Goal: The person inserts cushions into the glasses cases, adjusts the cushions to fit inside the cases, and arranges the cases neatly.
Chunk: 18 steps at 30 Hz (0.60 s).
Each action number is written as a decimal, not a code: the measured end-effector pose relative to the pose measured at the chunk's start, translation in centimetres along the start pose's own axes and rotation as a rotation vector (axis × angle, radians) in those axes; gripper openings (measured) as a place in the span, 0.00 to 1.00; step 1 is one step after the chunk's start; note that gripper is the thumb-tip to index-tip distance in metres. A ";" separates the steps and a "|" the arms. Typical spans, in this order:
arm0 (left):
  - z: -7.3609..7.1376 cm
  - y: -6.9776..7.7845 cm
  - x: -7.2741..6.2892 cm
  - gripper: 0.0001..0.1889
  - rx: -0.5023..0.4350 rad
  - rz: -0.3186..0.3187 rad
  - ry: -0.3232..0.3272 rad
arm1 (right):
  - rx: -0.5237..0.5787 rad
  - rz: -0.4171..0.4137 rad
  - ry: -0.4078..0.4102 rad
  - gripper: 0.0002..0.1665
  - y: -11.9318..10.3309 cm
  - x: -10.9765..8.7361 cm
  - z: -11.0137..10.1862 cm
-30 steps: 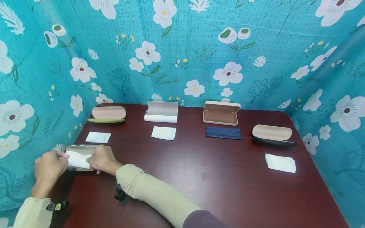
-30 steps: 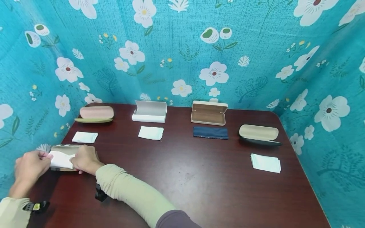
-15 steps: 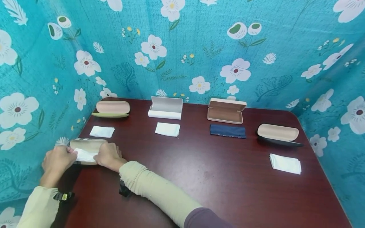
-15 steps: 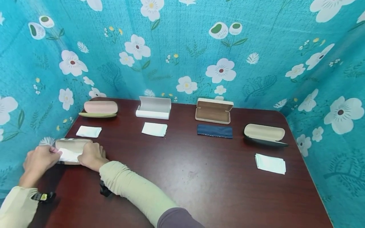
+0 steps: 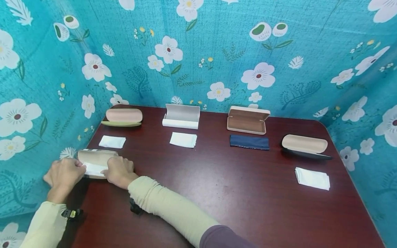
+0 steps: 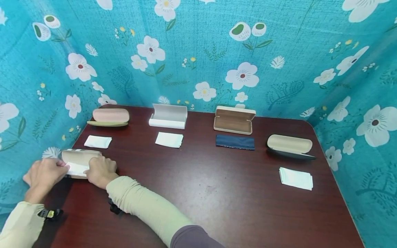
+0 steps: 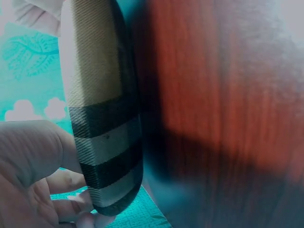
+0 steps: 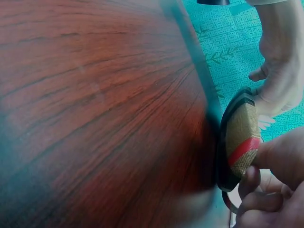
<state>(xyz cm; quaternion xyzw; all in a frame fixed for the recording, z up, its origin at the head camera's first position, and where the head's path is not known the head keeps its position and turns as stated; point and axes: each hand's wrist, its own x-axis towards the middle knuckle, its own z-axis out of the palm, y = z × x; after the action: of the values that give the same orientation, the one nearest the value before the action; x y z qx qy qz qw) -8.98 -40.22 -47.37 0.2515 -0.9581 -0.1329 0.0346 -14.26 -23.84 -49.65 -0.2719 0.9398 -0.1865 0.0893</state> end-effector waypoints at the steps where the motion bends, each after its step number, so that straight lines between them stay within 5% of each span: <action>1: 0.1 0.0 -0.1 0.14 -0.002 0.003 0.003 | -0.001 -0.003 0.006 0.23 0.0 0.0 0.0; 11: 0.0 -0.5 -0.3 0.07 0.002 -0.039 -0.041 | 0.037 -0.013 0.062 0.30 0.5 -1.1 0.2; 18: 0.4 0.4 -0.7 0.13 -0.042 0.021 0.140 | 0.061 -0.053 0.185 0.29 2.0 -1.5 -0.3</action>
<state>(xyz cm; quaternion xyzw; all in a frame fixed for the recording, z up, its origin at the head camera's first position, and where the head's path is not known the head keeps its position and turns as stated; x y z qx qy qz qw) -8.63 -39.49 -47.63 0.2495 -0.9529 -0.1347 0.1079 -14.03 -21.38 -50.07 -0.2753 0.9305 -0.2415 0.0056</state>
